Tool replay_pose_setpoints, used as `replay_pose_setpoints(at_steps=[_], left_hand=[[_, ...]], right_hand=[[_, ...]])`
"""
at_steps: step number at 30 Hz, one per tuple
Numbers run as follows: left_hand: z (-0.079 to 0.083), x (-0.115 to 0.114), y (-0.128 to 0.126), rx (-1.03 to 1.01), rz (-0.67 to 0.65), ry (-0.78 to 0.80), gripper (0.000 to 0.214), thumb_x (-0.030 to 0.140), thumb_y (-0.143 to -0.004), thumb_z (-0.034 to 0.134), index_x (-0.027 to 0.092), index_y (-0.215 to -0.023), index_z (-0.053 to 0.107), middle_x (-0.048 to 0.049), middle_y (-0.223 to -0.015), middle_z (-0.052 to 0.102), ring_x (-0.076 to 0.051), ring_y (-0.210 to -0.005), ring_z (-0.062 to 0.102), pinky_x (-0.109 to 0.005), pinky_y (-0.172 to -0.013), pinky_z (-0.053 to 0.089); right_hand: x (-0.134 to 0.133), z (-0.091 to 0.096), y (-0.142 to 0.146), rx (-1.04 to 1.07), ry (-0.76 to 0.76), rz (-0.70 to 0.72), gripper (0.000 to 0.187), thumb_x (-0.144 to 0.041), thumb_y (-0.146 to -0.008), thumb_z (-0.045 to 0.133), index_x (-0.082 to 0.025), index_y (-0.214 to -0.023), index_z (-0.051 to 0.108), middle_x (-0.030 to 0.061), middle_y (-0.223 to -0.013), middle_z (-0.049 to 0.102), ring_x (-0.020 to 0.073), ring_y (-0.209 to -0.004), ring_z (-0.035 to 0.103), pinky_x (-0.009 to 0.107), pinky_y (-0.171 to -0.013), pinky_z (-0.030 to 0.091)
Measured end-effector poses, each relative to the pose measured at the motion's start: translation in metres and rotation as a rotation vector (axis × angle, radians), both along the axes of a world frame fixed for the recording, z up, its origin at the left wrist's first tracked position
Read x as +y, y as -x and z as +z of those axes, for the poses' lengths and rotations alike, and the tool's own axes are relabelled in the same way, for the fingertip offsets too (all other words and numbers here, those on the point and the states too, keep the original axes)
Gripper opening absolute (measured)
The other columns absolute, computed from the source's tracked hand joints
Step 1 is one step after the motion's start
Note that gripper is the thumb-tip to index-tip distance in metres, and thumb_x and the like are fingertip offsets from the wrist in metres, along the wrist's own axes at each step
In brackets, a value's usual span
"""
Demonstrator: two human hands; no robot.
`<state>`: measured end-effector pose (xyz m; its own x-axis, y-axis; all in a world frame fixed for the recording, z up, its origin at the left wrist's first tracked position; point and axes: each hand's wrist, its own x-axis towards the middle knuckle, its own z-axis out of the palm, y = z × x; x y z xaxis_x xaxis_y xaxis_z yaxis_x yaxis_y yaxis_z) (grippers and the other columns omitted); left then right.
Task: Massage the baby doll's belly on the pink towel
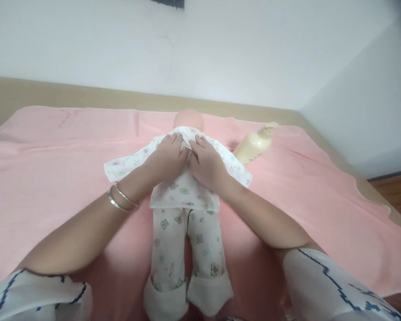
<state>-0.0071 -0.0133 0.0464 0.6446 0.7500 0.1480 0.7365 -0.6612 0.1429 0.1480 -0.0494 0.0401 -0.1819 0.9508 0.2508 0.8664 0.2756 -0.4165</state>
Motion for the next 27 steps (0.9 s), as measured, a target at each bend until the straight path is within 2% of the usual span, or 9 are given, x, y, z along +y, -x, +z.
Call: replay_pose_setpoints(at_steps=[3,6,9,12,15,20,22,24,27], left_hand=[[0.003,-0.011,0.002,0.056,-0.046,-0.037,0.045,0.018,-0.100,0.025,0.004,-0.113,0.066,-0.0230,-0.137,0.060,-0.036,-0.143,0.046,-0.057,-0.126,0.031],[0.013,-0.023,0.003,0.021,0.004,0.029,0.038,0.017,-0.098,0.032,0.010,-0.105,0.068,-0.0175,-0.122,0.067,-0.033,-0.133,0.055,-0.053,-0.118,0.042],[0.022,-0.026,0.005,-0.008,0.022,0.092,0.030,0.015,-0.095,0.038,0.016,-0.094,0.067,-0.0114,-0.102,0.069,-0.029,-0.112,0.065,-0.049,-0.106,0.051],[0.025,-0.019,0.006,-0.045,0.046,0.141,0.028,0.017,-0.096,0.038,0.018,-0.095,0.066,-0.0086,-0.101,0.069,-0.026,-0.107,0.066,-0.044,-0.103,0.052],[0.024,-0.010,0.006,-0.087,0.061,0.159,0.029,0.015,-0.095,0.036,0.018,-0.094,0.065,-0.0083,-0.101,0.068,-0.026,-0.110,0.064,-0.042,-0.102,0.052],[0.012,0.004,0.004,-0.171,0.031,0.139,0.027,0.014,-0.092,0.037,0.019,-0.080,0.060,-0.0106,-0.093,0.065,-0.027,-0.101,0.065,-0.046,-0.097,0.055],[0.005,0.008,0.003,-0.181,0.035,0.102,0.028,0.015,-0.093,0.036,0.019,-0.085,0.063,-0.0123,-0.096,0.066,-0.029,-0.106,0.065,-0.049,-0.100,0.054],[-0.003,0.009,0.000,-0.181,0.081,0.069,0.033,0.019,-0.096,0.034,0.013,-0.106,0.065,-0.0168,-0.117,0.067,-0.031,-0.122,0.060,-0.052,-0.110,0.050],[-0.011,0.006,-0.003,-0.172,0.161,0.022,0.049,0.023,-0.101,0.028,0.001,-0.139,0.049,-0.0243,-0.152,0.049,-0.035,-0.147,0.041,-0.056,-0.122,0.037]], right_hand=[[0.015,-0.007,-0.006,0.006,-0.028,-0.012,0.048,-0.016,-0.096,0.031,-0.011,-0.135,0.059,0.0197,-0.152,0.053,0.0336,-0.147,0.044,0.063,-0.123,0.033],[0.023,-0.007,-0.010,-0.014,-0.021,0.006,0.047,-0.017,-0.096,0.031,-0.011,-0.134,0.058,0.0195,-0.152,0.054,0.0341,-0.144,0.046,0.064,-0.121,0.032],[0.023,-0.003,-0.010,-0.073,0.011,0.019,0.048,-0.018,-0.098,0.029,-0.007,-0.137,0.055,0.0210,-0.156,0.050,0.0359,-0.147,0.043,0.065,-0.122,0.030],[0.016,0.000,-0.006,-0.139,0.037,-0.007,0.052,-0.020,-0.101,0.027,-0.002,-0.146,0.048,0.0213,-0.159,0.046,0.0367,-0.150,0.039,0.064,-0.123,0.030],[0.003,-0.001,0.000,-0.212,-0.011,-0.048,0.056,-0.023,-0.103,0.026,0.002,-0.152,0.041,0.0241,-0.157,0.048,0.0376,-0.148,0.043,0.060,-0.121,0.037],[-0.021,-0.004,0.010,-0.346,-0.142,-0.048,0.055,-0.024,-0.103,0.031,0.005,-0.145,0.050,0.0302,-0.148,0.054,0.0381,-0.142,0.052,0.054,-0.116,0.046],[-0.026,-0.005,0.012,-0.358,-0.146,-0.042,0.055,-0.025,-0.103,0.033,0.004,-0.146,0.049,0.0298,-0.150,0.054,0.0384,-0.144,0.050,0.055,-0.118,0.044],[-0.028,-0.004,0.013,-0.342,-0.131,-0.042,0.055,-0.024,-0.103,0.033,0.004,-0.148,0.048,0.0290,-0.150,0.054,0.0377,-0.146,0.048,0.056,-0.120,0.042],[-0.029,-0.001,0.014,-0.302,-0.097,-0.062,0.056,-0.025,-0.103,0.031,0.003,-0.149,0.047,0.0286,-0.152,0.052,0.0379,-0.148,0.045,0.057,-0.119,0.044]])
